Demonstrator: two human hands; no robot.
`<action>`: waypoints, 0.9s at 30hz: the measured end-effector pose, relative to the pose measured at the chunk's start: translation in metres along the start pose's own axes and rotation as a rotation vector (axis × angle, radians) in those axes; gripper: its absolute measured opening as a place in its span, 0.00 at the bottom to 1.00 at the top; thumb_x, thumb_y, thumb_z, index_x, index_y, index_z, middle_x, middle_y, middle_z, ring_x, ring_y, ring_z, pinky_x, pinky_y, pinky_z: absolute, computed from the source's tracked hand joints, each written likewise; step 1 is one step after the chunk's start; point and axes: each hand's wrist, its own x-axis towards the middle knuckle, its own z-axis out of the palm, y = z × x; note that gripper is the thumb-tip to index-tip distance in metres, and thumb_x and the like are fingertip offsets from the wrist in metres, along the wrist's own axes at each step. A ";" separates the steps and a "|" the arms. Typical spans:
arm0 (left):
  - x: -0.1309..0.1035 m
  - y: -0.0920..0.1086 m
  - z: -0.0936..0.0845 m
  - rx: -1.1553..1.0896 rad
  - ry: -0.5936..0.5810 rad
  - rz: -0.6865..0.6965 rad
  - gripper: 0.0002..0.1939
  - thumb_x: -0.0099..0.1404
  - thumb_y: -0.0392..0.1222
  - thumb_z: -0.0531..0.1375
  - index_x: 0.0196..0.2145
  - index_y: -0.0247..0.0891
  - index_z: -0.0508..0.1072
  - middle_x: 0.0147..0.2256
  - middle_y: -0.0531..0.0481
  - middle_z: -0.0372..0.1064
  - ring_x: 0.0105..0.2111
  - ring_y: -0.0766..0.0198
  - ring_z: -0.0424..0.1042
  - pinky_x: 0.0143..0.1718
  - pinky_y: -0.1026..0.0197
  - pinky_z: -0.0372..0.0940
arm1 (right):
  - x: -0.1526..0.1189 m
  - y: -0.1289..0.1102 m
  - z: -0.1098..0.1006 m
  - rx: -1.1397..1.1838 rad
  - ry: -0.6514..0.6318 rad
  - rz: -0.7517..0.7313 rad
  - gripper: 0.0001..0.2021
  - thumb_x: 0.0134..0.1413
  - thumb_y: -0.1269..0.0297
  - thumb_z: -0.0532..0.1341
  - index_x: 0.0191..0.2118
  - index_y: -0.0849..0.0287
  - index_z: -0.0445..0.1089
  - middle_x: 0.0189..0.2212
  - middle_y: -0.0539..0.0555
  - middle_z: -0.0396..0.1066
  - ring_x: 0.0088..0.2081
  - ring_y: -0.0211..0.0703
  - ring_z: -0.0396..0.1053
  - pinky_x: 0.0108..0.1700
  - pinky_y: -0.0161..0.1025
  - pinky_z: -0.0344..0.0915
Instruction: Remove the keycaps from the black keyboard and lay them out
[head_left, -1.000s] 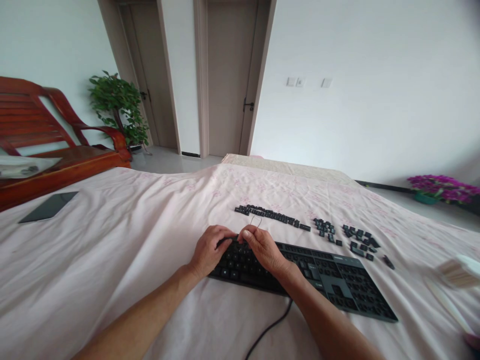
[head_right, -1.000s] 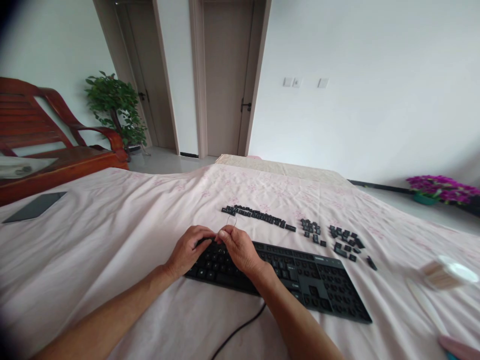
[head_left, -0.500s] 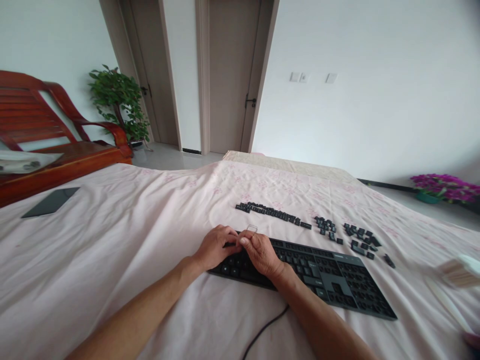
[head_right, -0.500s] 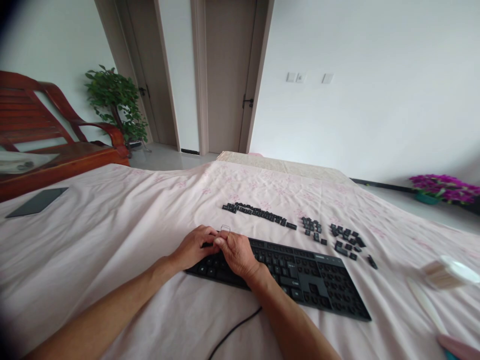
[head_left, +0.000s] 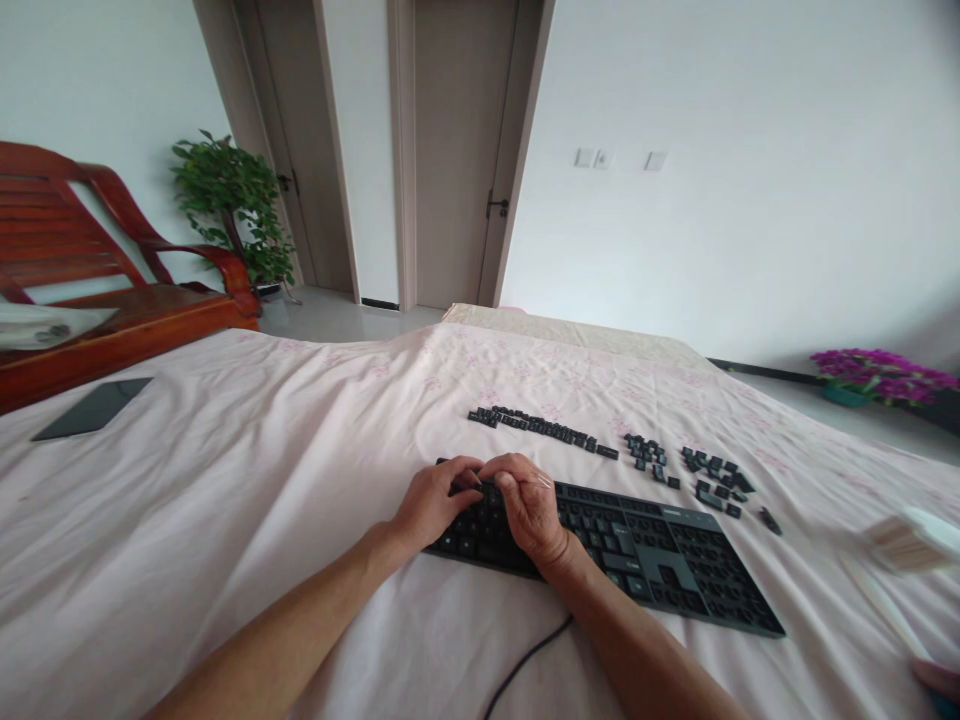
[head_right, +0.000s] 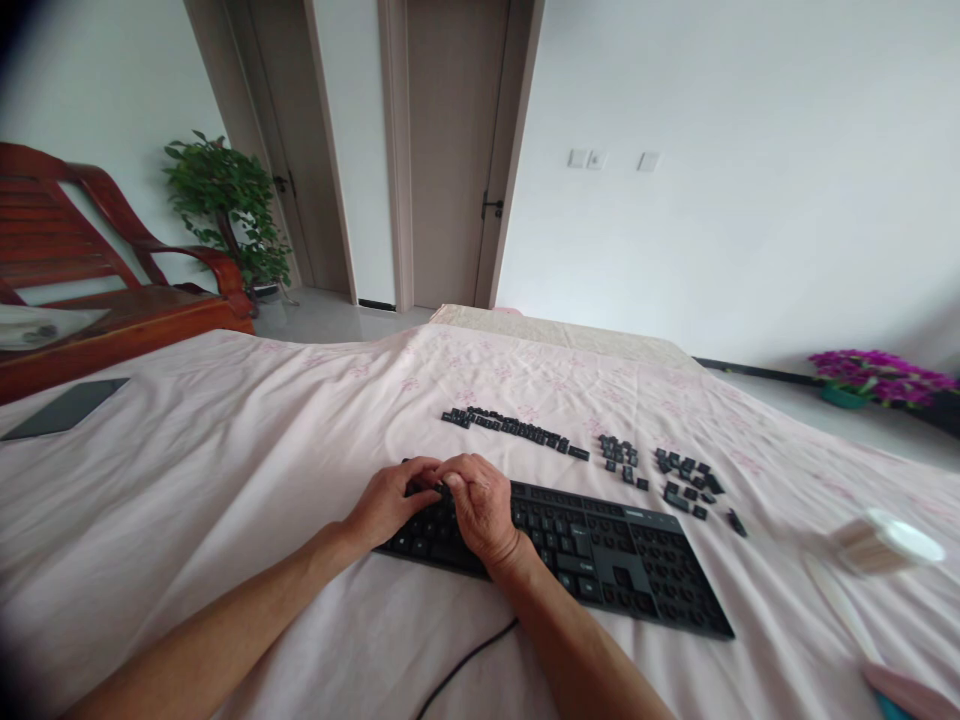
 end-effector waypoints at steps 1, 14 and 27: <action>0.000 -0.001 0.000 -0.036 0.020 -0.016 0.18 0.57 0.37 0.61 0.46 0.45 0.71 0.34 0.53 0.74 0.35 0.62 0.73 0.39 0.61 0.66 | 0.000 -0.001 -0.001 -0.062 0.029 -0.016 0.17 0.65 0.60 0.47 0.38 0.55 0.73 0.33 0.54 0.73 0.38 0.44 0.68 0.45 0.42 0.62; 0.001 -0.007 0.003 -0.319 0.168 -0.063 0.29 0.57 0.37 0.62 0.56 0.40 0.60 0.36 0.51 0.71 0.35 0.64 0.74 0.41 0.59 0.68 | 0.010 -0.003 0.002 -0.450 -0.175 0.052 0.09 0.61 0.62 0.56 0.40 0.51 0.74 0.34 0.53 0.74 0.37 0.44 0.68 0.38 0.38 0.59; 0.000 -0.011 0.002 -0.309 0.249 -0.093 0.28 0.63 0.44 0.57 0.59 0.42 0.55 0.44 0.47 0.68 0.37 0.65 0.73 0.42 0.59 0.68 | 0.054 0.041 -0.024 -0.412 -0.080 0.514 0.09 0.51 0.57 0.61 0.33 0.52 0.76 0.29 0.52 0.76 0.33 0.45 0.72 0.31 0.35 0.57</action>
